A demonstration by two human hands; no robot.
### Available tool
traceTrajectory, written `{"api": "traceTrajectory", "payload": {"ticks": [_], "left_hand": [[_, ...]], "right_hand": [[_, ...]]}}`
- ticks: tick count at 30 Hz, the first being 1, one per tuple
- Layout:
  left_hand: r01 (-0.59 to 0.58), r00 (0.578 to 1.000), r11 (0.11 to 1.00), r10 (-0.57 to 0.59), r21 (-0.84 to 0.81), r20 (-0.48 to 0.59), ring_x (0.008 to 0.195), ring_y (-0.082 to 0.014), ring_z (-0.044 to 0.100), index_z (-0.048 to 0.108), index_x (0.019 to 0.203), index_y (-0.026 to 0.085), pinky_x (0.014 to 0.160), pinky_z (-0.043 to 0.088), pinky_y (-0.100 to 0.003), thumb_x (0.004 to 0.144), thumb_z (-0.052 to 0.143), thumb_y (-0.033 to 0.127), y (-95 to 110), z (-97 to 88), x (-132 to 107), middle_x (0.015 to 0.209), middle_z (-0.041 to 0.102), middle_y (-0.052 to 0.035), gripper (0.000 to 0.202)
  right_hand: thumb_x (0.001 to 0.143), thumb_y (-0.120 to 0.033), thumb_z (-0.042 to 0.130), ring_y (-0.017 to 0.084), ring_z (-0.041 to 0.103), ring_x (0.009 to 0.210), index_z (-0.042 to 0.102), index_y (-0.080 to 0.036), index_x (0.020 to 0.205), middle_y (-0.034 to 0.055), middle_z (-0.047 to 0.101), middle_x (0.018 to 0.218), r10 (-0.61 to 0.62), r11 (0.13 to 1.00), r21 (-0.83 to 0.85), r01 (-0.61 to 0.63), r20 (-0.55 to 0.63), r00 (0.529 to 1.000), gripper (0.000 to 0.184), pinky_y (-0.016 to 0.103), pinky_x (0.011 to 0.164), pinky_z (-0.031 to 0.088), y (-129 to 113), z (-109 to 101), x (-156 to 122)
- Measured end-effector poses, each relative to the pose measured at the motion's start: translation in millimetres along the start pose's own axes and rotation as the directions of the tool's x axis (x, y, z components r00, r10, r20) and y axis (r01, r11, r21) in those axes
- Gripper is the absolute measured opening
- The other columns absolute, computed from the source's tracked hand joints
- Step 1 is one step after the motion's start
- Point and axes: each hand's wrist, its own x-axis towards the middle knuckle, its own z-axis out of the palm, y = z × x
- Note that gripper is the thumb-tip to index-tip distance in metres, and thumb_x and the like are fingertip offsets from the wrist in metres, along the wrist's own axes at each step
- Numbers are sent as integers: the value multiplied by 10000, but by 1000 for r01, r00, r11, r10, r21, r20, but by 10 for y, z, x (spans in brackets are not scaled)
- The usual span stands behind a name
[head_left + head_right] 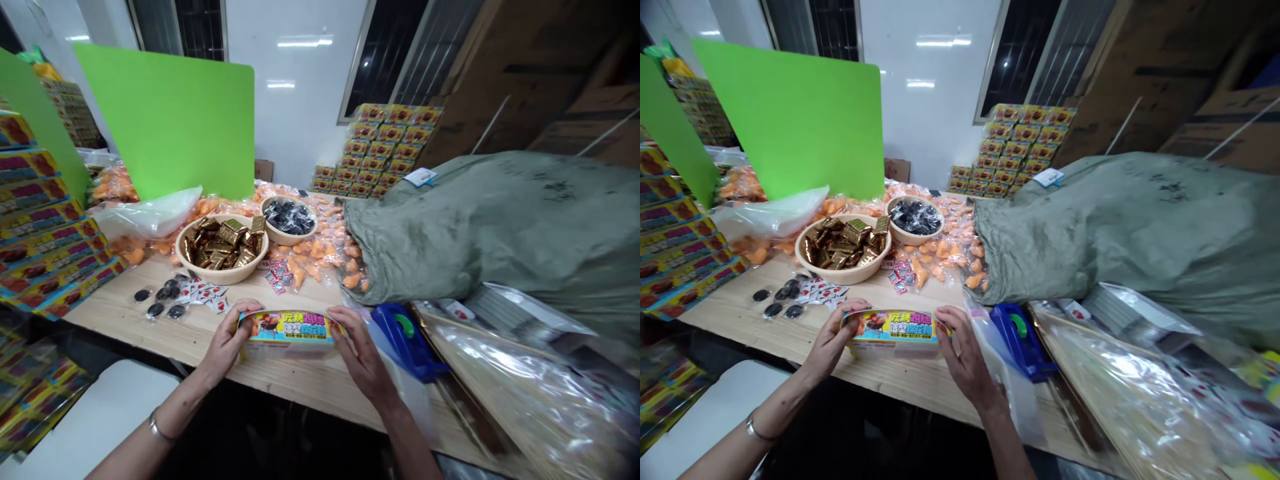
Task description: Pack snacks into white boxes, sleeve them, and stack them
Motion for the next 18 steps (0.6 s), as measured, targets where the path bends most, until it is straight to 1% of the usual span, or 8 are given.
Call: {"api": "traceTrajectory", "payload": {"ticks": [3, 5, 6, 8, 10, 13, 15, 18], "left_hand": [[161, 978, 978, -176, -132, -108, 975, -168, 566, 654, 883, 207, 855, 444, -245, 832, 672, 310, 15, 115, 62, 998, 611, -31, 116], [194, 962, 959, -228, -206, -154, 928, -154, 565, 656, 843, 205, 789, 445, -218, 779, 711, 286, 8, 163, 98, 977, 612, -18, 117], [197, 956, 955, -238, -224, -174, 919, -152, 564, 662, 841, 206, 778, 444, -214, 768, 717, 286, -5, 170, 113, 974, 613, -17, 121], [190, 956, 958, -230, -214, -183, 930, -157, 566, 684, 862, 208, 798, 445, -222, 784, 710, 317, -55, 141, 133, 983, 616, -26, 137], [145, 975, 975, -169, -167, -142, 979, -172, 565, 708, 908, 217, 842, 449, -243, 800, 710, 376, -135, 58, 144, 1024, 603, -44, 193], [-58, 998, 994, 55, -93, -31, 1064, -209, 552, 728, 965, 238, 890, 465, -280, 723, 782, 461, -291, -112, 164, 1084, 565, -68, 334], [-230, 973, 973, 230, -37, 16, 1070, -212, 555, 736, 958, 248, 900, 481, -302, 698, 794, 501, -382, -210, 194, 1098, 545, -74, 367], [-423, 905, 902, 418, 82, 76, 1071, -214, 575, 739, 887, 241, 914, 508, -351, 736, 743, 530, -418, -308, 266, 1117, 547, -78, 326]], "right_hand": [[934, -335, 525, 181, 607, 1075, 561, -249, 1034, 54, 647, 1109, 208, 961, 203, -189, -81, 975, 137, 330, 914, 513, -55, 140, 61], [909, -379, 555, 172, 630, 923, 570, -234, 974, 36, 661, 980, 342, 916, 265, -301, -119, 932, 160, 293, 798, 528, -71, 238, 102], [896, -392, 567, 169, 627, 860, 583, -227, 953, 30, 660, 935, 377, 904, 270, -332, -133, 917, 175, 282, 752, 524, -67, 271, 119], [893, -406, 564, 169, 623, 825, 615, -222, 933, 28, 665, 910, 386, 906, 250, -343, -151, 910, 195, 280, 726, 514, -37, 291, 143], [892, -428, 578, 189, 634, 922, 646, -228, 968, 42, 679, 965, 311, 935, 222, -275, -145, 939, 224, 305, 802, 517, 19, 249, 147], [806, -488, 696, 244, 594, 1151, 656, -252, 1099, 85, 658, 1193, 74, 973, 222, -55, -76, 994, 377, 380, 941, 504, 120, 121, 127], [770, -438, 754, 254, 580, 1198, 648, -277, 1168, 89, 641, 1266, -74, 981, 181, 77, -22, 997, 443, 420, 987, 489, 172, 32, 114], [805, -291, 742, 245, 603, 1182, 656, -307, 1184, 63, 700, 1178, -209, 974, 89, 206, 27, 977, 389, 460, 1003, 489, 210, -67, 107]]}}
